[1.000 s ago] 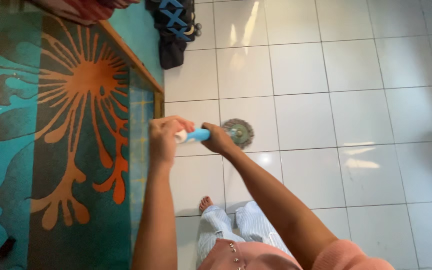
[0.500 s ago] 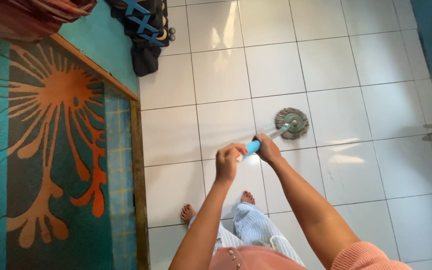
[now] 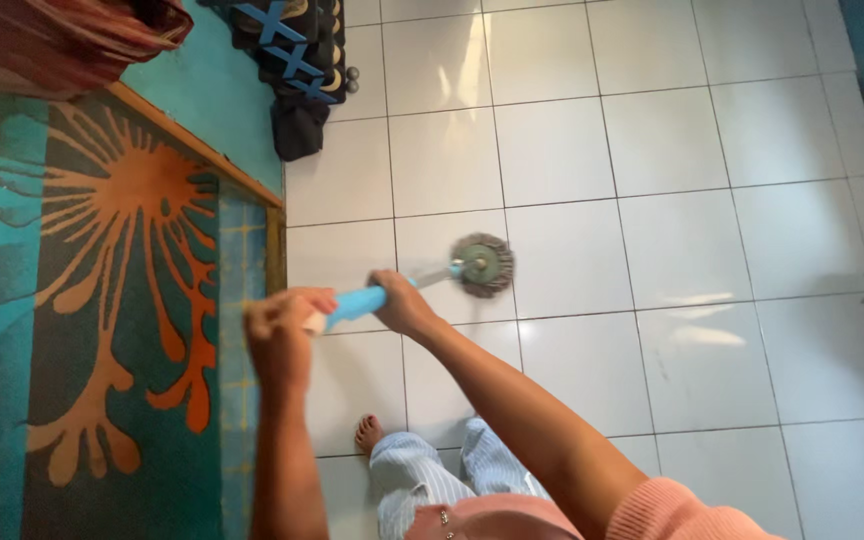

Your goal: The person mops a tiled floor using a mop, moving it in circular and back-and-forth motions across the surface.

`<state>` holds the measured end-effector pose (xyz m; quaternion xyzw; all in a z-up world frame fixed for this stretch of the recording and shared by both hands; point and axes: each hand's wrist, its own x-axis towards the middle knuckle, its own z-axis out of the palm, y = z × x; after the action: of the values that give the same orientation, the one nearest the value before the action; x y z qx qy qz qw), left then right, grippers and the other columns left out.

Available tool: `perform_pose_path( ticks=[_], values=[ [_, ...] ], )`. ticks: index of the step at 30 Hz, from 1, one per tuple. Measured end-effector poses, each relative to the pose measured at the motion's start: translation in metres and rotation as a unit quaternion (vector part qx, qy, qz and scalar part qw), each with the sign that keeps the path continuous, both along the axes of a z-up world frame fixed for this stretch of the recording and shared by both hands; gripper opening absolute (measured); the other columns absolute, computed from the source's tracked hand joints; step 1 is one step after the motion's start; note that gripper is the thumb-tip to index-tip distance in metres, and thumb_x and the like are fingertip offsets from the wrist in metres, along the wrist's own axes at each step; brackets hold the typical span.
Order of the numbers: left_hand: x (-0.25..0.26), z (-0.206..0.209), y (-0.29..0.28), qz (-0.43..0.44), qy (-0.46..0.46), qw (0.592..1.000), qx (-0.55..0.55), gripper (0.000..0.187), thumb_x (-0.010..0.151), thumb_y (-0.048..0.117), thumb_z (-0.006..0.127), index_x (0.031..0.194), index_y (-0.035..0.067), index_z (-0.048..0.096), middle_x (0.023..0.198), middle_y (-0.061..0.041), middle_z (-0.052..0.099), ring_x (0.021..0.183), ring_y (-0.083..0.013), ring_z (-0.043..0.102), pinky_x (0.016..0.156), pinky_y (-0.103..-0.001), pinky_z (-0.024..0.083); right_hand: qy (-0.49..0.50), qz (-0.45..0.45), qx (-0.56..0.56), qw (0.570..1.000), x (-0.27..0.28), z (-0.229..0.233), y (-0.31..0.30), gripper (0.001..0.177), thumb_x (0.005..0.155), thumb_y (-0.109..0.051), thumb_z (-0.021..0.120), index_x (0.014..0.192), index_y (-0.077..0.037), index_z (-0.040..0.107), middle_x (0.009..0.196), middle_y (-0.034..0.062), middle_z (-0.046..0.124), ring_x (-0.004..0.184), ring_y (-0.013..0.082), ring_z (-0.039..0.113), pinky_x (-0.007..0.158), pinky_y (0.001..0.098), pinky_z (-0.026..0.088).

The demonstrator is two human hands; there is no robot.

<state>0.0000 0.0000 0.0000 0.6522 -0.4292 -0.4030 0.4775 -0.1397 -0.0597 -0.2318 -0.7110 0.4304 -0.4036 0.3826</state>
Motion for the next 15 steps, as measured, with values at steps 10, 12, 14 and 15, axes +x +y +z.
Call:
perform_pose_path(
  ticks=[10,12,14,15],
  values=[
    [-0.014,-0.042,-0.03,-0.025,0.058,0.995,-0.074,0.035,0.082,0.018,0.044,0.074,-0.003,0.07,0.08,-0.017,0.074,0.085,-0.0294,0.075,0.09,-0.042,0.059,0.131,0.07,0.117,0.982,-0.043,-0.005,-0.037,0.015,0.077,-0.002,0.064,0.091,-0.006,0.066,0.094,0.0198,0.07,0.094,0.0414,0.067,0.079,0.0488,0.053],
    [-0.037,-0.072,-0.042,-0.064,0.09,0.987,-0.116,0.037,0.086,0.02,0.043,0.078,-0.004,0.071,0.085,-0.015,0.075,0.086,-0.0257,0.073,0.086,-0.034,0.058,0.154,0.049,0.135,0.977,-0.081,-0.028,-0.053,0.013,0.079,-0.003,0.063,0.091,-0.007,0.066,0.095,0.0203,0.07,0.094,0.041,0.067,0.079,0.0483,0.053],
    [-0.075,-0.109,-0.048,-0.069,0.089,0.988,-0.108,0.038,0.089,0.02,0.043,0.077,-0.004,0.071,0.084,-0.014,0.075,0.075,-0.0212,0.067,0.074,-0.03,0.054,0.167,0.026,0.113,0.979,-0.126,-0.054,-0.061,0.013,0.079,-0.005,0.065,0.092,-0.007,0.066,0.095,0.0202,0.07,0.094,0.04,0.067,0.079,0.0469,0.053],
    [-0.095,-0.128,-0.055,-0.067,0.101,0.988,-0.091,0.038,0.089,0.019,0.044,0.076,-0.003,0.072,0.082,-0.013,0.075,0.069,-0.0192,0.062,0.065,-0.03,0.05,0.168,0.007,0.079,0.983,-0.15,-0.065,-0.065,0.015,0.078,-0.007,0.069,0.092,-0.007,0.065,0.095,0.0205,0.069,0.094,0.0404,0.066,0.079,0.0468,0.053]
  ],
)
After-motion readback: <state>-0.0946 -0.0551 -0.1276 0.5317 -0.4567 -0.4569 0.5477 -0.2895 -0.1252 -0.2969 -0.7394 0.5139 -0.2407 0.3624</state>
